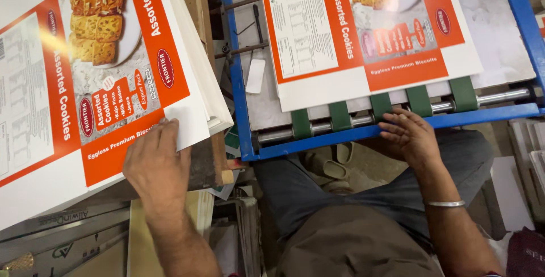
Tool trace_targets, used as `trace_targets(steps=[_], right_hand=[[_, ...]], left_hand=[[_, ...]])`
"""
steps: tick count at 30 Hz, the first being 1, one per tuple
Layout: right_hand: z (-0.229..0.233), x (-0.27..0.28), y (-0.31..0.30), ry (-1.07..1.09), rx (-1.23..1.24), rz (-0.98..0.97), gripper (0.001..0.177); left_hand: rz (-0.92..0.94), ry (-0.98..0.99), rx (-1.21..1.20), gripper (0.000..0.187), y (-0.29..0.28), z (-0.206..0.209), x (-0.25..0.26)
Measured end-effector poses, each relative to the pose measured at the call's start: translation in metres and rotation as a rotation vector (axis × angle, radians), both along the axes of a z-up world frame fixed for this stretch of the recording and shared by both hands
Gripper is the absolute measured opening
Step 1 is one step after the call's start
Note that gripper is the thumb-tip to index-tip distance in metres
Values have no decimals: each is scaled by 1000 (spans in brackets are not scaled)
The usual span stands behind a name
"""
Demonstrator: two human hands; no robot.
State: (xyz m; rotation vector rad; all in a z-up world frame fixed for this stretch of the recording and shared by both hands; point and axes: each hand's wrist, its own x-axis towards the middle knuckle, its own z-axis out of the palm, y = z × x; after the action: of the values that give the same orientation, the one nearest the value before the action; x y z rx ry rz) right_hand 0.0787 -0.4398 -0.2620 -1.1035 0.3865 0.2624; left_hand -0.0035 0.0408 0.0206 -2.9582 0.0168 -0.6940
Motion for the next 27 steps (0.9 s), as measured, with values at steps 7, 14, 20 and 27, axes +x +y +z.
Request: trace_targets(steps=[7,14,20,27], right_hand=[[43,0,29,-86,94,98,40],[124,-12,101,-323,299,465,49],[144,-25,144,-164,462,371,55],[99,23,67,-183,107,-182,42]], left_hand=[[-113,-206,-542,17,46,18,-1],[-254,-176,-173,40,-67,-23,9],[-476,127,-204,54,-172,-22,0],[-256,182,-188,60,-115,1,-24]])
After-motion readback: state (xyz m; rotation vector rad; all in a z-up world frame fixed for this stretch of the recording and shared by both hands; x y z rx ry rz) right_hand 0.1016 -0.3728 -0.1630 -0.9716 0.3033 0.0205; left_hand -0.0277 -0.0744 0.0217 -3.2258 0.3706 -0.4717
